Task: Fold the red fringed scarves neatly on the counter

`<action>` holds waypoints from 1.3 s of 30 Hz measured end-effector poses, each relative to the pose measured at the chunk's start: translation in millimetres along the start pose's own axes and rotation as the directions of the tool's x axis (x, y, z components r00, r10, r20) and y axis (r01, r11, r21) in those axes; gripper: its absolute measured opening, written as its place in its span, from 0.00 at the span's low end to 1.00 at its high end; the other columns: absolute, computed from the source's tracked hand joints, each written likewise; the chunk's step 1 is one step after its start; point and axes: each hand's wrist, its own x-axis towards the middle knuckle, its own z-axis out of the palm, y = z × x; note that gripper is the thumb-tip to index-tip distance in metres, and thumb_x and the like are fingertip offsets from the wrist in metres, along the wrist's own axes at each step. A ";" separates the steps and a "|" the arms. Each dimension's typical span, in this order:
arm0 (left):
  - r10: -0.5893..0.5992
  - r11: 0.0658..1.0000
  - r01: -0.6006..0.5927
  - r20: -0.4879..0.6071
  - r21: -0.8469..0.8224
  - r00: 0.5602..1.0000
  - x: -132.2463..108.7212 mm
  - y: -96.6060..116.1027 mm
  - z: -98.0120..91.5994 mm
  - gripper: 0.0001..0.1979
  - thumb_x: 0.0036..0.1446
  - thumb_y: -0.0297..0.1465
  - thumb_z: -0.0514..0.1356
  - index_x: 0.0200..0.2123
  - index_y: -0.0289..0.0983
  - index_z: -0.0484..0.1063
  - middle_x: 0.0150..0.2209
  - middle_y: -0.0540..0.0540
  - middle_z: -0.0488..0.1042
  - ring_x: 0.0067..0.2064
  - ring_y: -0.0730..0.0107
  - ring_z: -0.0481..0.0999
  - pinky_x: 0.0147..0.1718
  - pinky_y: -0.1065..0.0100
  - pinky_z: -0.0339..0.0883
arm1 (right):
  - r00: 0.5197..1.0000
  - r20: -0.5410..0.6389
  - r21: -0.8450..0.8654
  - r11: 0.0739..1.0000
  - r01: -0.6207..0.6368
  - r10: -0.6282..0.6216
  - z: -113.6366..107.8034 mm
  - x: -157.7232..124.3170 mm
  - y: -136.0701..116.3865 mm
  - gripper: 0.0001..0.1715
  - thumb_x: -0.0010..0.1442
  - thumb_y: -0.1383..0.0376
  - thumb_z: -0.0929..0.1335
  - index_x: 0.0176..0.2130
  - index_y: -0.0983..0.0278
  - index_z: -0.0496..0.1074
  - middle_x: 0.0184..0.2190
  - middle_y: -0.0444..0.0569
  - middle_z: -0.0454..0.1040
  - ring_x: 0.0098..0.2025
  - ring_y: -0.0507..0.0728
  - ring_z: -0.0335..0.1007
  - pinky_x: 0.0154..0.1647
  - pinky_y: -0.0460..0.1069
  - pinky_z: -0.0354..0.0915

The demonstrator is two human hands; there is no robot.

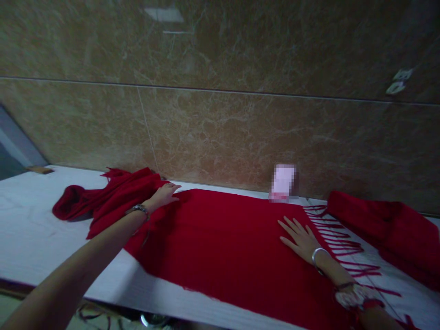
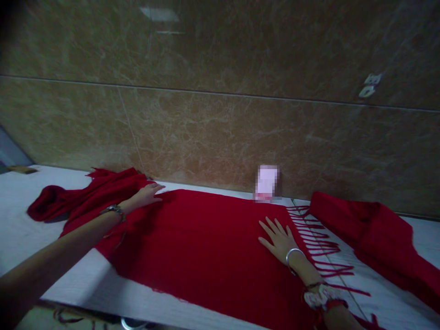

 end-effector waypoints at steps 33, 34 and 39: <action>-0.333 0.932 0.349 -0.152 0.095 0.931 12.7 7.7 -12.0 0.24 0.58 0.31 0.44 0.57 0.28 0.53 0.55 0.29 0.58 0.55 0.52 0.60 0.45 0.57 0.61 | 0.997 -0.067 0.041 0.999 0.028 -0.025 5.4 1.1 5.5 0.33 0.57 0.48 0.54 0.59 0.55 0.54 0.62 0.46 0.49 0.62 0.64 0.40 0.58 0.66 0.44; -0.275 0.954 0.287 -0.129 0.091 0.953 6.0 15.7 -0.8 0.25 0.58 0.33 0.46 0.58 0.33 0.53 0.58 0.34 0.55 0.58 0.55 0.57 0.49 0.59 0.57 | 0.998 -0.052 0.038 0.999 0.023 -0.021 3.5 0.6 4.6 0.34 0.57 0.48 0.54 0.59 0.55 0.53 0.62 0.46 0.48 0.63 0.64 0.40 0.58 0.66 0.44; -0.023 1.000 0.023 0.140 0.004 0.990 -25.9 23.4 40.3 0.24 0.60 0.40 0.42 0.57 0.40 0.56 0.60 0.41 0.54 0.60 0.57 0.52 0.54 0.54 0.51 | 1.000 0.010 0.018 1.000 0.008 -0.008 -3.1 -2.2 0.5 0.34 0.58 0.48 0.54 0.60 0.55 0.50 0.63 0.46 0.45 0.63 0.64 0.37 0.59 0.66 0.42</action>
